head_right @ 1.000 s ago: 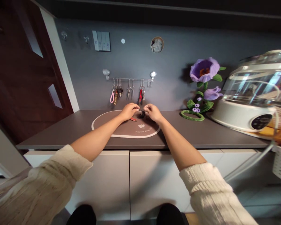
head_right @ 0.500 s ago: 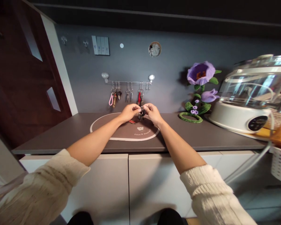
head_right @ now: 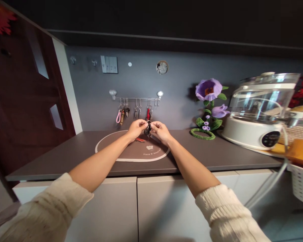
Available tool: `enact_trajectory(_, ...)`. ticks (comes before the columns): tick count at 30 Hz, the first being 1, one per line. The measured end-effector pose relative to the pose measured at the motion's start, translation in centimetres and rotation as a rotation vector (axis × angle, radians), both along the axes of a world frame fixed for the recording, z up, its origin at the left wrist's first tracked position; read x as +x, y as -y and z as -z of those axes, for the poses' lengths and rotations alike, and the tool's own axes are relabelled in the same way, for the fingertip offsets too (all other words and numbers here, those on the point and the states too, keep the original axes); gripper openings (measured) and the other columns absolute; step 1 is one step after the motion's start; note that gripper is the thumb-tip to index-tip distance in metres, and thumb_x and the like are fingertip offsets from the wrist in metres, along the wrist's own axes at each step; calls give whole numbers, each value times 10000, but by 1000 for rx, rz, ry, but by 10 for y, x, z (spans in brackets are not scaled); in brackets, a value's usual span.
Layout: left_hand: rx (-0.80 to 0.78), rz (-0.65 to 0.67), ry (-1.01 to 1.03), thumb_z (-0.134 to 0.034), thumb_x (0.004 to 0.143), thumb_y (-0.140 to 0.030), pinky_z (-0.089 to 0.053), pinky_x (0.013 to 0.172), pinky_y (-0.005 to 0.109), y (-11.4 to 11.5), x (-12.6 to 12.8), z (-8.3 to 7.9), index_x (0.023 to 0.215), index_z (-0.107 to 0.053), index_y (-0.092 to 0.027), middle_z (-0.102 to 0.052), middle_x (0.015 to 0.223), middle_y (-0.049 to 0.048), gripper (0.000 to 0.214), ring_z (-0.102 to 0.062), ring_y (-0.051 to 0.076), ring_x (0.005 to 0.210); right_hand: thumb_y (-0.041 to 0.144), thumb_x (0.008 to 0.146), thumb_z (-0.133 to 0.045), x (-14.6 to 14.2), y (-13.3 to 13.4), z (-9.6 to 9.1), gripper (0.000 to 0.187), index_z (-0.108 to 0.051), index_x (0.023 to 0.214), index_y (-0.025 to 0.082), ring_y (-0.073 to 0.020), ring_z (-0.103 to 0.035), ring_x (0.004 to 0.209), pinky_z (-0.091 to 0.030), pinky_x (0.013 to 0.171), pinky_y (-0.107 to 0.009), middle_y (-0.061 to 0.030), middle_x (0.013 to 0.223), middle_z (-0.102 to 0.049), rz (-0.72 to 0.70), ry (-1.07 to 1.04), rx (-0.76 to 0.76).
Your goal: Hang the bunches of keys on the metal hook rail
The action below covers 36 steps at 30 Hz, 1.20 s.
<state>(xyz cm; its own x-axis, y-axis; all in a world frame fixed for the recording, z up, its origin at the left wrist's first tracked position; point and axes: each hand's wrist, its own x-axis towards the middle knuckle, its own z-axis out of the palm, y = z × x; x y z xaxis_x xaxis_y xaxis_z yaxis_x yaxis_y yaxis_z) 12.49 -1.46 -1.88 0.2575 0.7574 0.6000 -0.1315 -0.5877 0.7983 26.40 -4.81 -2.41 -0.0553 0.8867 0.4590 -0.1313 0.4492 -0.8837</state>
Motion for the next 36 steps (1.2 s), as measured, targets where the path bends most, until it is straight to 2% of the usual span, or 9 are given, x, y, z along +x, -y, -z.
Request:
enact_trajectory(5,25,1,23,-627,650,-296,-412,667,250,-1,1,1,714,-588,-132,-596,666,6,181,-518,104,633,370,625,-689,-2,-1,-2,254,-577,734,171,-88,-516,670,-425,687,-245,17,710,-572,58,-4,58)
enact_trajectory(10,38,-69,8,-594,682,-220,-422,717,253,1,0,-3,778,-607,-127,-636,753,33,134,-543,105,687,360,603,-700,-5,-5,-10,261,-559,723,176,-83,-504,628,-426,626,-227,21,690,-555,76,-91,53)
enact_trajectory(14,34,-164,-18,-560,713,-199,-421,723,253,0,-2,-5,777,-614,-125,-642,754,37,112,-548,106,689,343,620,-683,0,-13,-23,238,-535,708,179,-92,-532,645,-442,644,-238,18,685,-562,129,-134,41)
enact_trajectory(20,-15,-290,-44,-538,727,-188,-427,704,255,-11,-5,0,742,-612,-133,-641,732,35,94,-560,118,686,287,691,-609,10,-34,-47,147,-505,720,187,-124,-561,594,-460,586,-248,29,513,-496,194,-172,9)
enact_trajectory(24,-28,-363,-97,-527,731,-185,-429,705,265,-17,-8,5,723,-610,-136,-639,737,44,97,-566,129,695,189,728,-527,11,-50,-63,56,-503,679,174,-101,-533,517,-453,543,-233,15,507,-524,268,-212,-17)
enact_trajectory(28,-36,-406,-123,-530,728,-189,-430,694,271,-20,-10,7,718,-612,-138,-640,738,48,97,-568,134,690,115,718,-476,9,-61,-74,100,-513,639,161,-67,-465,424,-443,509,-219,18,490,-525,323,-230,-35)
enact_trajectory(31,-46,-418,-130,-538,722,-190,-431,687,271,-22,-10,8,709,-613,-144,-637,721,43,88,-568,135,679,99,722,-473,6,-67,-79,109,-517,644,161,-54,-418,384,-438,480,-205,28,456,-498,369,-255,-79)
enact_trajectory(36,-47,-438,-138,-536,724,-190,-434,689,276,-24,-11,9,709,-612,-146,-639,728,48,89,-567,135,680,90,746,-465,1,-78,-81,113,-497,666,164,-54,-423,388,-457,477,-208,35,453,-488,409,-342,-146)
